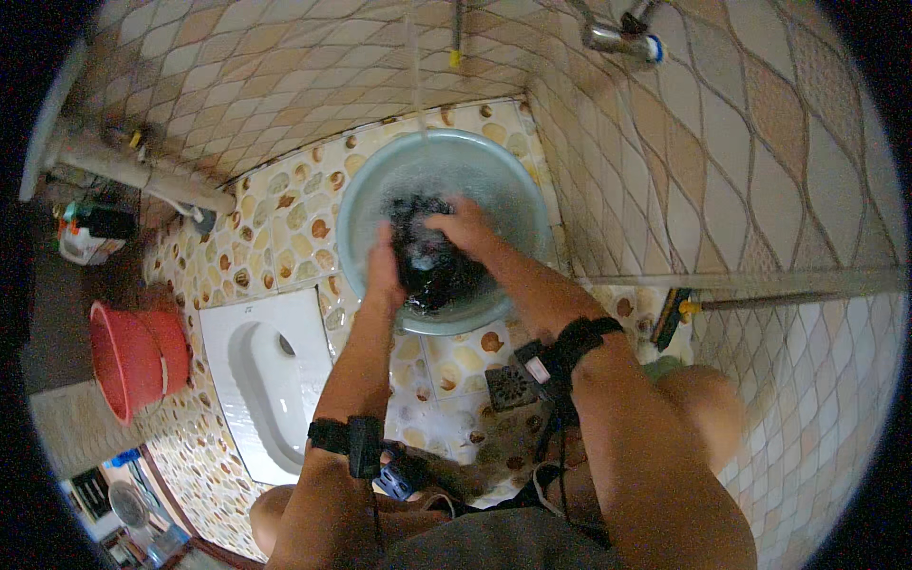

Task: The person pours water from a red bucket into a squat toilet, then squats to hand-wash a dark garment in a light-blue basin. They repeatedly submerge, scrub, and wring the garment, rinse it under a handheld shower, and finally rinse their hands.

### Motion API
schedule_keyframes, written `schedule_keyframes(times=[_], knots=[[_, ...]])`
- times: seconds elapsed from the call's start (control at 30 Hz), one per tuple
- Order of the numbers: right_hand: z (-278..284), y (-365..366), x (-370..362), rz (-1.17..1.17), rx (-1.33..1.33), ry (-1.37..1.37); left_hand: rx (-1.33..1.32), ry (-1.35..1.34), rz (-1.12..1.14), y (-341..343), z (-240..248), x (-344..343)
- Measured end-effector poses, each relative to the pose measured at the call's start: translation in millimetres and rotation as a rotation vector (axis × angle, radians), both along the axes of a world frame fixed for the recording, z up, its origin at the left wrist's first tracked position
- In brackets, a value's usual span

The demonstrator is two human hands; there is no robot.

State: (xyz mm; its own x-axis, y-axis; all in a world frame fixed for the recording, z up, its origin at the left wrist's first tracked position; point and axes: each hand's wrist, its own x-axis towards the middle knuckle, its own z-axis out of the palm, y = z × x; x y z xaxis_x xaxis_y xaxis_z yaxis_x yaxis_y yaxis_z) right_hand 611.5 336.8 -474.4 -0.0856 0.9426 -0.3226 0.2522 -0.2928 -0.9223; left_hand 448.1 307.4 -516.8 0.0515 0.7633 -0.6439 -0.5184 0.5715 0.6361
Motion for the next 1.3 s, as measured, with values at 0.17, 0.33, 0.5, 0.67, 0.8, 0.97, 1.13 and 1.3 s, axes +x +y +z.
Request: schedule_keyframes(times=[0.17,0.33,0.5,0.67,0.8,0.97,1.13,1.3], knots=[[54,-36,-51,0.122,0.264,0.081,0.101,-0.491,-0.039,12,-1,-24],[53,-34,-55,0.126,0.243,-0.53,0.041,-0.256,0.171,-5,23,0],[50,0,20,-0.023,0.197,-0.416,0.189,0.41,-0.026,0,79,-18],[92,15,68,-0.189,0.045,0.182,0.515,0.845,-0.166,9,106,-62],[137,18,81,-0.495,0.143,0.553,0.551,0.634,0.079,7,123,-84],[206,9,96,-0.321,0.365,0.737,0.502,0.355,0.137,0,157,-83],[215,11,73,-0.161,0.602,0.494,0.7,0.246,0.116,0,167,-49],[129,13,55,0.029,0.374,-0.628,0.578,1.268,-0.101,2,130,-39]])
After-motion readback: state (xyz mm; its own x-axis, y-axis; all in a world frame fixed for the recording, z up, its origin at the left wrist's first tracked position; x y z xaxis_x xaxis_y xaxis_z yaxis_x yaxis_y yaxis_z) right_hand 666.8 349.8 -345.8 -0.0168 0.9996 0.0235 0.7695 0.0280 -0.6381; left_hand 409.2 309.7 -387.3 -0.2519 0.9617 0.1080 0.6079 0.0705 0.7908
